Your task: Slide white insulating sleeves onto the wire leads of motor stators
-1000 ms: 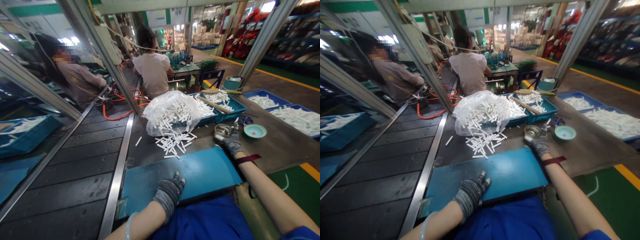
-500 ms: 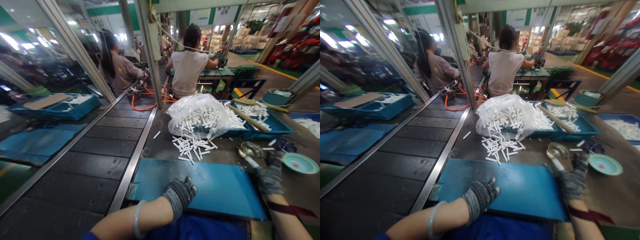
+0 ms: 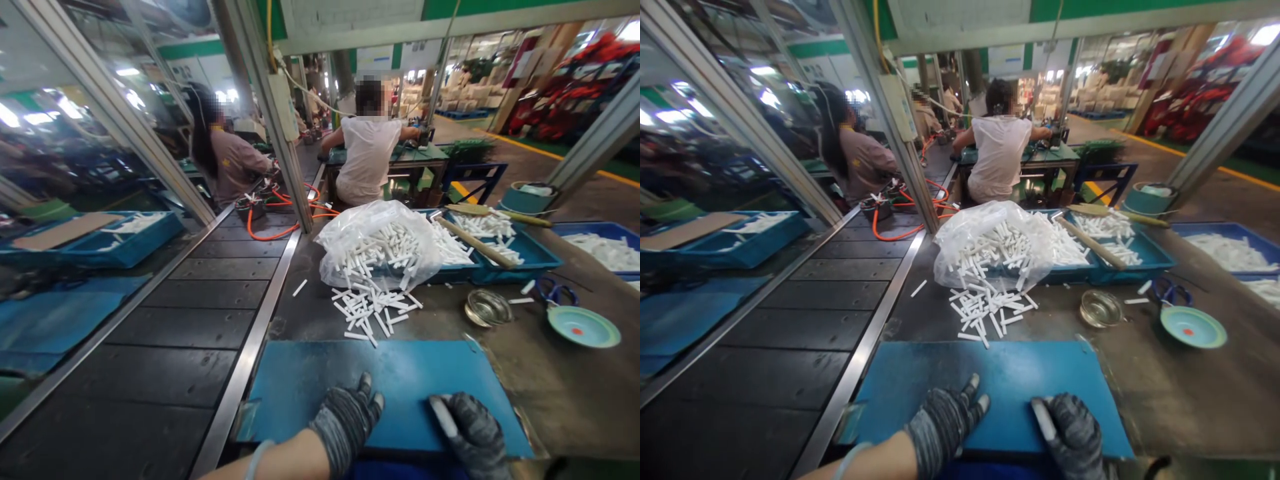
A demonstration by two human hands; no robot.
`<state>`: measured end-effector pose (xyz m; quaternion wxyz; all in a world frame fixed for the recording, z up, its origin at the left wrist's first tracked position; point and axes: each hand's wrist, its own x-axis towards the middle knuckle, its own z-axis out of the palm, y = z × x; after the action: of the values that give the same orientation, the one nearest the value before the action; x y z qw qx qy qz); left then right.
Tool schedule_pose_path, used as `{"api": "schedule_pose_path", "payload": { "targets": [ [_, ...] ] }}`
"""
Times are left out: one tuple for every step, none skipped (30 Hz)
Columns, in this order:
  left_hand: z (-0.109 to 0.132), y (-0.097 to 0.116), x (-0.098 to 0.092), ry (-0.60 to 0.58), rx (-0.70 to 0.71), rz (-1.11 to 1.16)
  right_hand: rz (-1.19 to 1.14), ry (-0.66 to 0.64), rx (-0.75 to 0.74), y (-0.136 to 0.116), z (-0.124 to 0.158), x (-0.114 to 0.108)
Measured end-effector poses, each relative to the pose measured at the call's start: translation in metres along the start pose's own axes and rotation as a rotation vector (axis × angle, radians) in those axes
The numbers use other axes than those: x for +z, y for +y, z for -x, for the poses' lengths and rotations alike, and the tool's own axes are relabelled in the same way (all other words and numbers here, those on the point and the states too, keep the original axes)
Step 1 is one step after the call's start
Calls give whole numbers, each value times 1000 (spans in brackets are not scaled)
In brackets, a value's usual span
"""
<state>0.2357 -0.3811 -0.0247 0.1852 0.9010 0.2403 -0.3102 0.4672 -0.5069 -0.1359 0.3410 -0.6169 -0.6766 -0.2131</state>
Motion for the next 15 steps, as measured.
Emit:
{"api": "schedule_pose_path", "payload": {
  "targets": [
    [-2,-1,3,0,4,0,77,7,-73,1,2,2],
    [-3,-3,7,0,9,0,147,7,-156,1,2,4],
    [-6,-5,11,1,18,1,196,7,-219,2,1,4],
    [-8,-8,16,5,30,4,214,-2,-237,3,-1,4],
    [-11,-10,21,15,42,7,218,-8,-243,3,-3,4],
    [-14,-12,26,28,54,12,220,-7,-247,4,-6,4],
    [-16,-14,30,48,62,15,225,2,-252,4,-8,3],
    [-18,-16,33,63,69,17,235,19,-257,4,-11,3],
    [-19,-17,35,73,71,18,245,36,-261,3,-13,3],
    [-20,-18,35,78,71,20,250,46,-262,3,-15,3],
    [-20,-17,35,79,71,21,245,54,-263,2,-16,2],
    [-19,-17,34,75,70,22,234,49,-258,1,-17,2],
    [-18,-16,32,68,64,22,219,41,-248,1,-18,2],
    [-18,-15,30,59,60,21,203,28,-231,0,-17,2],
    [-18,-14,29,50,52,19,191,20,-213,0,-16,2]
  ]
}}
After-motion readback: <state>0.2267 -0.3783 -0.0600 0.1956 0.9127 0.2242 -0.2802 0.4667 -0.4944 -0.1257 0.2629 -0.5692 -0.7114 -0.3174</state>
